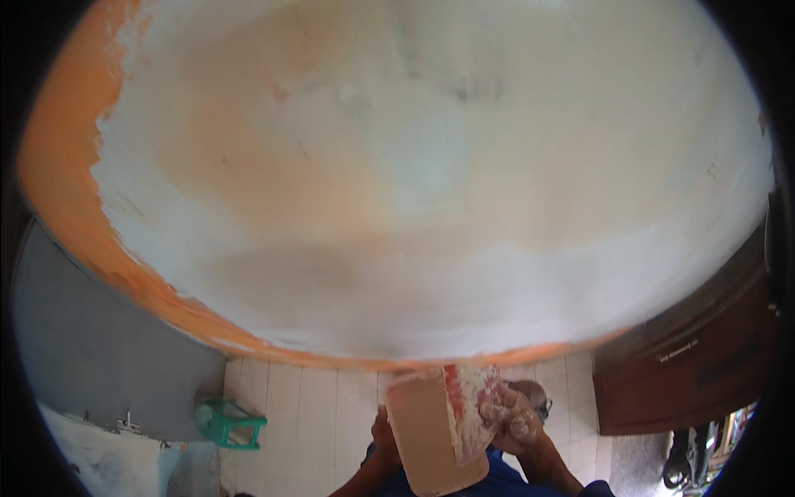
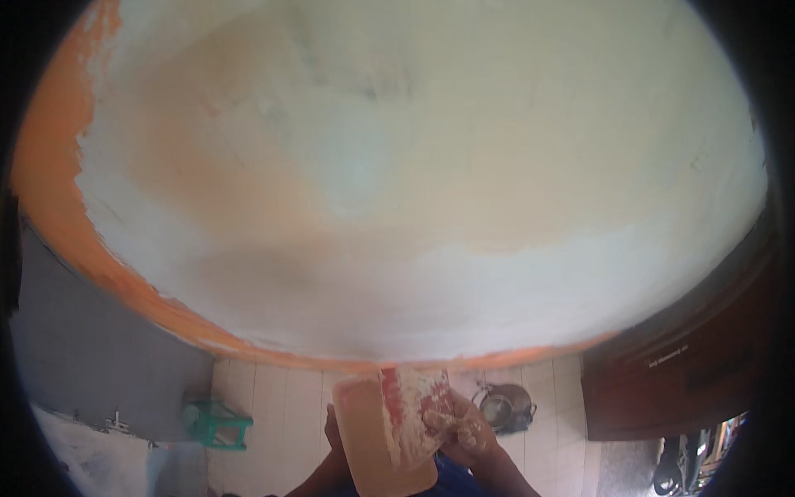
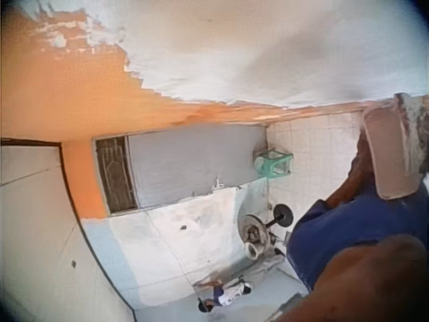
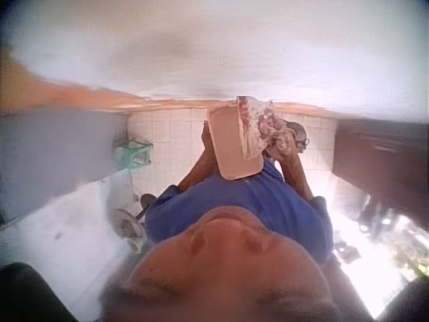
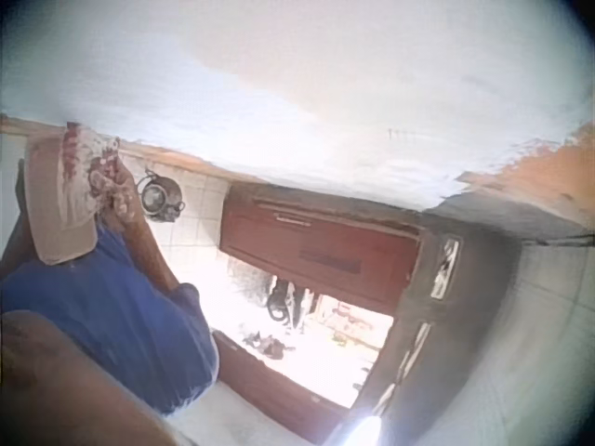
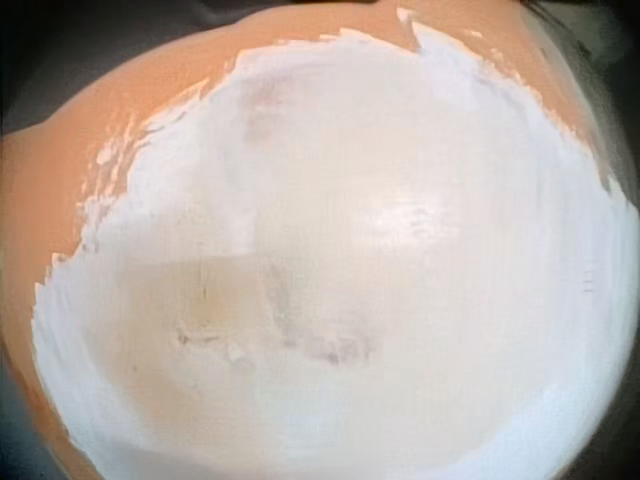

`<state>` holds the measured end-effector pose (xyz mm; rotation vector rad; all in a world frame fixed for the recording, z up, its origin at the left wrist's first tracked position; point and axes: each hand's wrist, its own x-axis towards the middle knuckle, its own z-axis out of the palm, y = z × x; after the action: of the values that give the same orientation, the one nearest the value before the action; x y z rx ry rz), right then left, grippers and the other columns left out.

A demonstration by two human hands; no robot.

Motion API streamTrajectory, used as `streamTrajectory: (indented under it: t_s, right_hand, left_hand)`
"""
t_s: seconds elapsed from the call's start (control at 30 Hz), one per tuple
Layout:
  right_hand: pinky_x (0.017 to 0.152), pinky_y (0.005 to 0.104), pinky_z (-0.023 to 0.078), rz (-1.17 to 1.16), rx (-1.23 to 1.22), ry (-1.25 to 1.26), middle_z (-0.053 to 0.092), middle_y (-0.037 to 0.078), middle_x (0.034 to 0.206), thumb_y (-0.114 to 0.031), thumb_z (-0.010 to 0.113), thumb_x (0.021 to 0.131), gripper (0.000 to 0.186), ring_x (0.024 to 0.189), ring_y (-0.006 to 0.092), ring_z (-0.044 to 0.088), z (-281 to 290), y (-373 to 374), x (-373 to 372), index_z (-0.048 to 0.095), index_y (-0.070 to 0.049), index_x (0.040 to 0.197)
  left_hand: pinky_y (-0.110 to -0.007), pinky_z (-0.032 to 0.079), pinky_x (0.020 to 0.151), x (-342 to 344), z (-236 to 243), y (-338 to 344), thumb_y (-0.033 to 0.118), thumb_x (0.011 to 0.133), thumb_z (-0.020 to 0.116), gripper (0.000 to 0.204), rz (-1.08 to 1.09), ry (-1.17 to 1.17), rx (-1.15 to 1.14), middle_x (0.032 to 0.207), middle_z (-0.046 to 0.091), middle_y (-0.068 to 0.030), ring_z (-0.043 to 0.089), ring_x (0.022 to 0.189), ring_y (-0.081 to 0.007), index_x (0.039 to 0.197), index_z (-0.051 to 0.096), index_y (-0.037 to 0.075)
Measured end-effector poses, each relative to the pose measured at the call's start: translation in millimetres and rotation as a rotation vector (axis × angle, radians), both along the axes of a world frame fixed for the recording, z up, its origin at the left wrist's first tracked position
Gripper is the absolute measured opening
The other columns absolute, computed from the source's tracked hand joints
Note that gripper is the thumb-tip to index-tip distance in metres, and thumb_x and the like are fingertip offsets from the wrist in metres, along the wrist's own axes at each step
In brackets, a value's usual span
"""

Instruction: The person applies plaster to an orange and cream colored wall using a spreading tool, periodically scooping more plaster from a plastic container.

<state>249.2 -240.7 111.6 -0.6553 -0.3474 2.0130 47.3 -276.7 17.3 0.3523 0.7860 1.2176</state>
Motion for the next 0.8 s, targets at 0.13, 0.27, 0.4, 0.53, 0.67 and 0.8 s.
streamTrajectory:
  t_s: [0.13, 0.27, 0.4, 0.53, 0.67, 0.8]
  right_hand:
    - [0.083, 0.0357, 0.049, 0.091, 0.003, 0.014, 0.055, 0.014, 0.112, -0.004, 0.060, 0.081, 0.048, 0.098, 0.0229, 0.058, -24.2, 1.2, 11.6, 0.040, 0.005, 0.123]
    - [0.077, 0.0353, 0.051, 0.069, 0.030, 0.008, 0.058, 0.016, 0.108, 0.000, 0.062, 0.076, 0.049, 0.093, 0.0235, 0.061, -26.1, 7.8, 4.7, 0.043, 0.006, 0.120]
    - [0.070, 0.0278, 0.048, -0.015, 0.312, -0.220, 0.055, 0.006, 0.091, -0.037, 0.059, 0.083, 0.046, 0.077, 0.0161, 0.055, -23.6, 7.5, 2.3, 0.048, 0.000, 0.109]
    - [0.076, 0.0345, 0.051, -0.018, 0.203, -0.037, 0.055, 0.013, 0.105, -0.021, 0.068, 0.077, 0.052, 0.090, 0.0220, 0.058, -17.0, 25.4, 3.5, 0.044, 0.003, 0.117]
    - [0.075, 0.0345, 0.053, -0.079, 0.261, -0.155, 0.056, 0.016, 0.109, -0.017, 0.075, 0.071, 0.057, 0.096, 0.0218, 0.059, 55.8, 58.6, -3.8, 0.046, 0.004, 0.115]
    - [0.068, 0.0294, 0.053, -0.204, 0.643, -0.615, 0.059, 0.016, 0.104, -0.003, 0.066, 0.075, 0.034, 0.090, 0.0224, 0.062, 173.2, 81.6, -36.3, 0.053, 0.004, 0.106]
  left_hand:
    - [-0.042, 0.040, 0.094, -0.1, 14.9, 4.2, 0.052, 0.093, 0.022, 0.060, -0.012, -0.022, -0.014, 0.125, 0.047, -0.0122, 0.046, 0.114, -0.0277, 0.130, 0.036, 0.007]
    - [-0.042, 0.041, 0.093, 1.4, 16.1, 11.5, 0.051, 0.093, 0.023, 0.058, 0.022, -0.045, 0.004, 0.123, 0.047, -0.0118, 0.047, 0.112, -0.0273, 0.129, 0.037, 0.007]
    - [-0.041, 0.041, 0.092, -0.9, 23.3, 29.1, 0.050, 0.093, 0.023, 0.057, 0.059, -0.079, 0.054, 0.122, 0.048, -0.0115, 0.048, 0.111, -0.0269, 0.128, 0.038, 0.007]
    - [-0.041, 0.042, 0.091, -3.0, 31.4, 40.8, 0.049, 0.093, 0.023, 0.055, 0.097, -0.108, 0.141, 0.120, 0.049, -0.0111, 0.049, 0.109, -0.0265, 0.126, 0.039, 0.007]
    - [-0.041, 0.043, 0.090, -7.1, 38.0, 49.3, 0.048, 0.094, 0.023, 0.054, 0.170, -0.144, 0.279, 0.118, 0.050, -0.0107, 0.050, 0.107, -0.0260, 0.125, 0.040, 0.007]
    - [-0.040, 0.044, 0.089, -19.4, 49.5, 56.3, 0.047, 0.094, 0.023, 0.053, 0.260, -0.178, 0.382, 0.117, 0.051, -0.0104, 0.050, 0.106, -0.0256, 0.123, 0.041, 0.007]
